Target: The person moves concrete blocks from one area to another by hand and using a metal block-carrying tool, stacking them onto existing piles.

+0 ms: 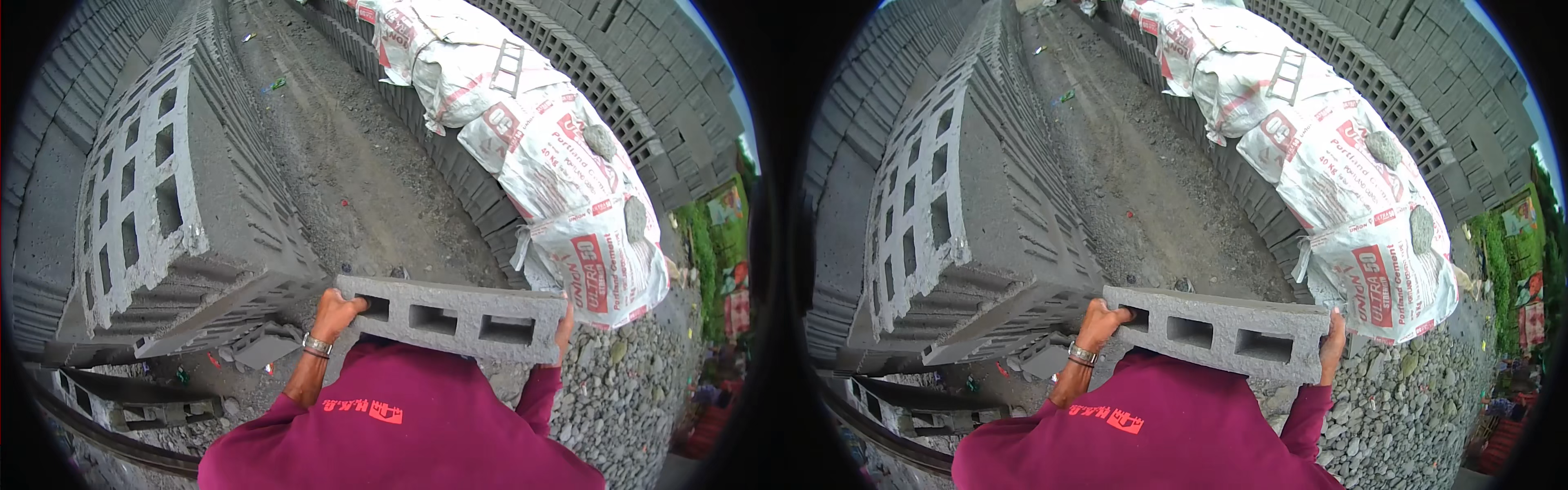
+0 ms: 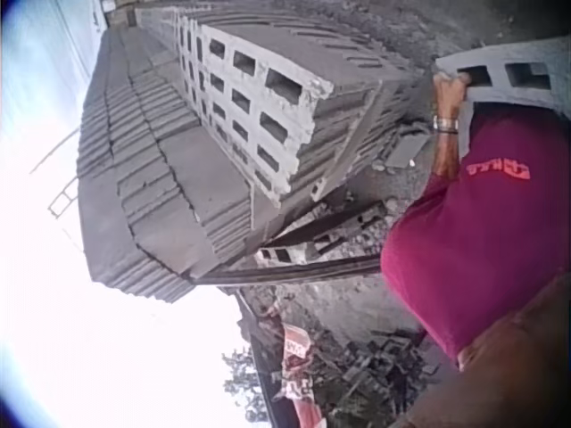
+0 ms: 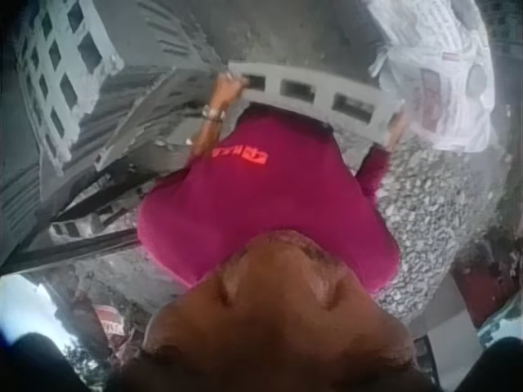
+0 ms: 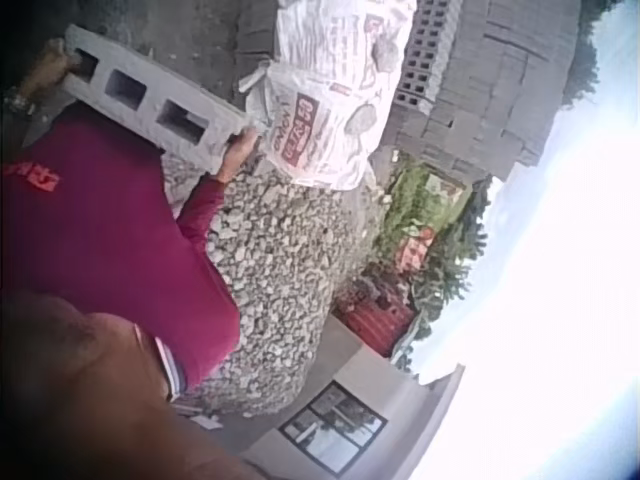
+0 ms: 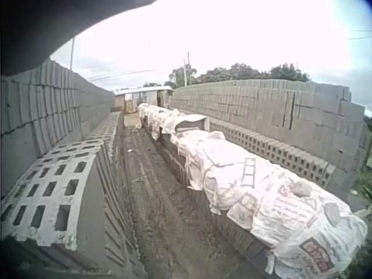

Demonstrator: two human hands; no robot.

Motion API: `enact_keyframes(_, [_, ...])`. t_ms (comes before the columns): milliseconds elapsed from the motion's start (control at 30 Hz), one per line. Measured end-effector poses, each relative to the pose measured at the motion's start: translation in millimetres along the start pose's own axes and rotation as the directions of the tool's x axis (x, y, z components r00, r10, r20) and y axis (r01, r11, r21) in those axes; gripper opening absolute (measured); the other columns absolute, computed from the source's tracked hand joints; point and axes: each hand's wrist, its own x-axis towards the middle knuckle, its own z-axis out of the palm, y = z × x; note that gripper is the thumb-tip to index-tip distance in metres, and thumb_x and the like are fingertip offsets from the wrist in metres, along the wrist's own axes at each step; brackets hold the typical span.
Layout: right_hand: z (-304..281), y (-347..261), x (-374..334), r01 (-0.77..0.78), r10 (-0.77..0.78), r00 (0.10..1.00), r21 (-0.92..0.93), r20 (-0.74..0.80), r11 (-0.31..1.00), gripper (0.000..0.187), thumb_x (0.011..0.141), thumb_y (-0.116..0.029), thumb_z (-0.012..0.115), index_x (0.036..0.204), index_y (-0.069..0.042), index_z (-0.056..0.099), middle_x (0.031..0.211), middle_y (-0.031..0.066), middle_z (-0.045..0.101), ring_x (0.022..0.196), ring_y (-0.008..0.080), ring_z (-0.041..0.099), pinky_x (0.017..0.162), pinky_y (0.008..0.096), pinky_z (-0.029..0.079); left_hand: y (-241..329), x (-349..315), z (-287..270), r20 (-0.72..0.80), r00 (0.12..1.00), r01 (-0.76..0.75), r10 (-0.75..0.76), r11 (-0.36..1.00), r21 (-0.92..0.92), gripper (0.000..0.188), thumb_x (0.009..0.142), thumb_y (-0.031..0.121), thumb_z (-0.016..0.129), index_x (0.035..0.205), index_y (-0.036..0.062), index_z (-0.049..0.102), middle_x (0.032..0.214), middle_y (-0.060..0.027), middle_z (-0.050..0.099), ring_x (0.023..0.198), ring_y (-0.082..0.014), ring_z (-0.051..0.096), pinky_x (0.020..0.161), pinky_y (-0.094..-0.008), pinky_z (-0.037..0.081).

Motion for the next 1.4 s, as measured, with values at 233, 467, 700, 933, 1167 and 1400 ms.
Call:
enact_keyframes(233, [147,-8,226,0.015,0.007,0.996,-0.248,0.090,0.969,0.036,0.095,-0.036,0.054,0.106,-0.003,0.062,0.097,0.0086,0.067,0.087,0.0195,0.065,0.079,0.0330,0.050,75,161,-11,-0.155,0.976,0.130,-0.150,0.982,-0.135,0.035,0.064,0.018,0.073,0.051,-0.0032,0.049,0.051,-0.0010,0.048,0.049,-0.0102,0.045,0.044,-0.0347,0.034])
enact_keyframes(467, [302,22,395,-0.126,0.183,0.942,-0.209,0.281,0.970,0.034,0.094,-0.035,0.054,0.100,-0.003,0.064,0.094,0.0082,0.067,0.086,0.0202,0.065,0.080,0.0331,0.050,136,274,-66,-0.339,0.897,0.235,-0.284,0.955,-0.178,0.036,0.063,0.019,0.073,0.050,-0.0032,0.048,0.050,-0.0009,0.045,0.048,-0.0099,0.043,0.043,-0.0348,0.033])
enact_keyframes(700, [511,58,536,-0.158,0.327,0.816,-0.359,0.477,0.920,0.034,0.093,-0.037,0.056,0.097,-0.005,0.063,0.089,0.0069,0.066,0.080,0.0198,0.064,0.075,0.0335,0.050,169,382,-105,-0.522,0.765,0.220,-0.378,0.914,-0.340,0.034,0.064,0.018,0.074,0.054,-0.0005,0.047,0.056,0.0021,0.044,0.052,-0.0083,0.039,0.043,-0.0342,0.029])
enact_keyframes(933, [708,141,690,-0.187,0.487,0.694,-0.521,0.530,0.833,0.034,0.090,-0.038,0.059,0.084,-0.005,0.066,0.076,0.0024,0.063,0.067,0.0127,0.059,0.061,0.0286,0.044,226,500,-139,-0.658,0.543,0.180,-0.522,0.838,-0.516,0.034,0.064,0.015,0.073,0.052,0.0033,0.044,0.055,0.0037,0.043,0.051,-0.0077,0.038,0.043,-0.0320,0.028])
enact_keyframes(1167, [941,190,722,0.130,0.613,0.454,-0.728,0.647,0.673,0.037,0.086,-0.042,0.063,0.070,-0.009,0.062,0.069,-0.0051,0.052,0.061,0.0059,0.041,0.058,0.0248,0.029,277,559,-168,-0.709,0.199,0.055,-0.676,0.730,-0.681,0.036,0.065,0.014,0.074,0.048,0.0044,0.043,0.052,0.0046,0.043,0.048,-0.0061,0.036,0.041,-0.0314,0.026])
enact_keyframes(1400, [1126,261,665,0.351,0.743,0.061,-0.712,0.666,0.609,0.040,0.086,-0.045,0.062,0.074,-0.007,0.063,0.073,-0.0043,0.053,0.065,0.0072,0.042,0.061,0.0255,0.031,283,603,-160,-0.629,-0.112,-0.277,-0.769,0.632,-0.724,0.029,0.067,0.011,0.074,0.051,0.0050,0.050,0.056,0.0061,0.047,0.048,-0.0051,0.037,0.042,-0.0295,0.026])
